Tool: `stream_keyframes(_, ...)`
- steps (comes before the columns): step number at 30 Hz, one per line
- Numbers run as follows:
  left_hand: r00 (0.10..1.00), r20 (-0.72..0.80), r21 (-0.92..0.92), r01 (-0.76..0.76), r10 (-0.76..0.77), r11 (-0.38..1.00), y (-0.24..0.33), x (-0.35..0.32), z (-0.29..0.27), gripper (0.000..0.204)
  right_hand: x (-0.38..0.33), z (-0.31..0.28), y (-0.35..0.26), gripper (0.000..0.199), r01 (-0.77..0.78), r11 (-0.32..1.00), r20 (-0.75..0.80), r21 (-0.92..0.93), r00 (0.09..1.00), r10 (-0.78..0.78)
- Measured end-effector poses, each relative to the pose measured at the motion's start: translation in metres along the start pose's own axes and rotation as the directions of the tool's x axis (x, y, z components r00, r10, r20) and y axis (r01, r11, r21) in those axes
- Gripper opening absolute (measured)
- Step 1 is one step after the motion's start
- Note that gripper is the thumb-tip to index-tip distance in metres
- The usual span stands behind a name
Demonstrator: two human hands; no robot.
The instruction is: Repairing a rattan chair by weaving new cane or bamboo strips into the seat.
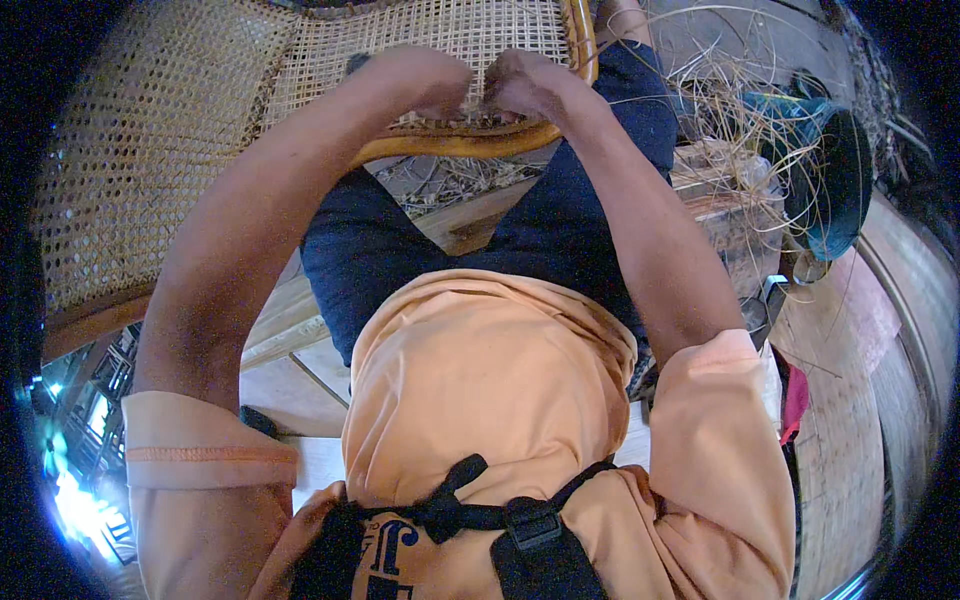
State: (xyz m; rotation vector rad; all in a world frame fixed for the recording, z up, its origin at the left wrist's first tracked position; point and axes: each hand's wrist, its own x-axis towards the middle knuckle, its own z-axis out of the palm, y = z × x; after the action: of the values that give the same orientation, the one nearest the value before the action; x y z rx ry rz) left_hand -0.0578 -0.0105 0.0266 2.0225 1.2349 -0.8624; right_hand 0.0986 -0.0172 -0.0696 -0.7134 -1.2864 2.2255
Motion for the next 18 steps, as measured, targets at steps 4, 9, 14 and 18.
stream_keyframes(4, 0.956, 0.279, -0.151, 0.142, -0.096, 0.978, -0.012, -0.006, 0.013, 0.024, 0.024, 0.025, -0.032, 0.019, -0.333, 0.404, -0.132, -0.852, 0.883, 0.45)
stream_keyframes(9, 0.998, -0.062, -0.018, -0.01, 0.009, 1.0, -0.011, -0.018, 0.021, 0.023, 0.021, 0.02, -0.021, 0.022, -0.244, 0.34, -0.106, -0.908, 0.92, 0.378)
stream_keyframes(14, 0.991, -0.13, -0.114, -0.001, -0.014, 0.993, -0.018, -0.025, 0.04, 0.023, 0.025, 0.033, -0.024, 0.02, -0.282, 0.189, -0.19, -0.941, 0.898, 0.396)
stream_keyframes(18, 0.979, -0.201, -0.088, 0.006, -0.024, 0.996, -0.015, -0.027, 0.044, 0.022, 0.019, 0.022, -0.008, 0.021, -0.211, 0.207, -0.136, -0.955, 0.936, 0.325)
